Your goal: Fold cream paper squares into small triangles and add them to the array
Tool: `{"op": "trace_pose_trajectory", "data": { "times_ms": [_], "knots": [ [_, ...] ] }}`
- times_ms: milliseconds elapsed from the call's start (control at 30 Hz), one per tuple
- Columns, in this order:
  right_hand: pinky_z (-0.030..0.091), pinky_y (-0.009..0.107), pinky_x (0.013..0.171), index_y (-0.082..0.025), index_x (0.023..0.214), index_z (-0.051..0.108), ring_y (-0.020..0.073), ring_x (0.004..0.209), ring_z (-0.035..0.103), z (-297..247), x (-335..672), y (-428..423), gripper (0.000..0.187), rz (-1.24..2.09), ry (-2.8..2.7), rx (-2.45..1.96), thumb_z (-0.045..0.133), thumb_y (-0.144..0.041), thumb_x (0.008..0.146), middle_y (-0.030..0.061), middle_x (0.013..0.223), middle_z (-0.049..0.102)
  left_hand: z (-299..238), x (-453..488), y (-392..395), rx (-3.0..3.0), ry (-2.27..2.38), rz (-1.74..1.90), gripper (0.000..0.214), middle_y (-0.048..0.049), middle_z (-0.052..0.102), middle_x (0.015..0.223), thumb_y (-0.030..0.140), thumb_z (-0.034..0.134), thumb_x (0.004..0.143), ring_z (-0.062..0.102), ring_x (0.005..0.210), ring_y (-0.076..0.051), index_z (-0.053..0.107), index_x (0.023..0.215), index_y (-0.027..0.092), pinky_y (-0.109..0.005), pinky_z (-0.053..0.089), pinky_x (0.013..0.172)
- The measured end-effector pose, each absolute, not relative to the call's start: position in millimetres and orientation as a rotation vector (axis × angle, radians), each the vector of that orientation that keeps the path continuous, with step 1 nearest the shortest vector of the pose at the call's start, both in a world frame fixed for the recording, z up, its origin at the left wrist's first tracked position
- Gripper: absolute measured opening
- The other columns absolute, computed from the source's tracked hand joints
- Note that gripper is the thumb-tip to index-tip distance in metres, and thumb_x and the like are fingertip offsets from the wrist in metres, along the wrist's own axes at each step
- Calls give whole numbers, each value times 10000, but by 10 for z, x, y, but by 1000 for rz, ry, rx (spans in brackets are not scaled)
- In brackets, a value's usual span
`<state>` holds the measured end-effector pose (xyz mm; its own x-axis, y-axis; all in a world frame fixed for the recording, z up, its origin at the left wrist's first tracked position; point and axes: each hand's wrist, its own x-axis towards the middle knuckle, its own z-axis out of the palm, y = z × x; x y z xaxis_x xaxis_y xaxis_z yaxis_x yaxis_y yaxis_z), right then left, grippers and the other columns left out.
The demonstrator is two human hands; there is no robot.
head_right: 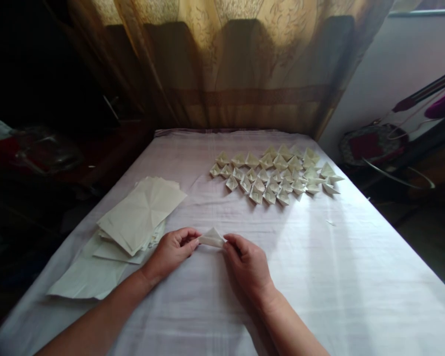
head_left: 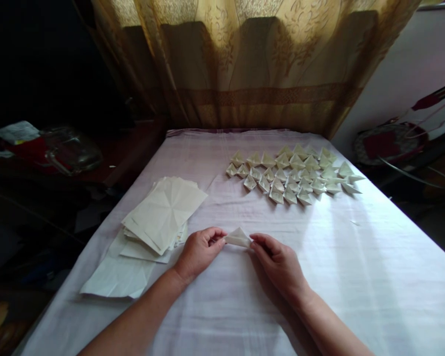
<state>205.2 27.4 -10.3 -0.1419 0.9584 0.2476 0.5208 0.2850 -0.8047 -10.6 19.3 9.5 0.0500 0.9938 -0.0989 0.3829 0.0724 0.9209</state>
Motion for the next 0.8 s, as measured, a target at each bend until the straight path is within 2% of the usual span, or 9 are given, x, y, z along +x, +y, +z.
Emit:
{"op": "trace_pose_trajectory", "data": {
  "times_ms": [200,333,433,533,667,767,800],
  "knots": [
    [583,322,734,-242,904,754,220,789,737,-149,2094,274,261,390,-1981,-1384,511,-339,891,44,872,780,143,-46,176,1749,1574,727,156,-7,731,795,222,605,815,667,722,-162,725,911,196,-243,506,688],
    [565,313,700,-246,909,754,216,768,730,-194,2159,291,288,233,-2025,-1394,489,-358,900,44,865,776,137,33,129,1844,1647,738,217,-58,691,1011,136,615,787,652,880,-201,709,970,203,-313,502,846],
    [549,304,673,-248,900,756,215,764,724,-237,2267,321,313,136,-1983,-1466,471,-377,900,44,872,775,221,-16,9,1906,1634,728,302,-59,676,1048,151,661,769,652,848,-192,692,1063,214,-307,509,840],
    [532,294,661,-253,907,761,215,768,720,-268,2405,340,330,85,-1922,-1549,468,-404,889,42,882,774,412,-305,-176,2035,1643,778,256,-48,697,992,203,616,833,652,773,-169,692,1077,213,-275,509,781],
    [496,293,617,-251,910,766,225,764,711,-289,2536,344,357,53,-1855,-1658,467,-439,863,52,901,768,744,-1171,-458,2044,2083,939,237,-49,718,982,307,538,890,659,771,-171,705,1029,213,-255,501,764],
    [478,299,613,-242,935,763,234,775,702,-303,2554,351,363,40,-1851,-1703,465,-434,859,60,914,763,975,-2032,-756,1840,2628,601,332,-51,708,1086,390,475,916,661,937,-210,678,1109,212,-286,486,863],
    [472,300,607,-237,954,759,233,772,697,-308,2550,354,365,27,-1857,-1709,464,-431,862,62,932,759,1035,-2321,-883,1776,2718,538,369,-92,695,1131,383,486,902,642,1019,-255,664,1139,164,-344,466,926]
  ]
}}
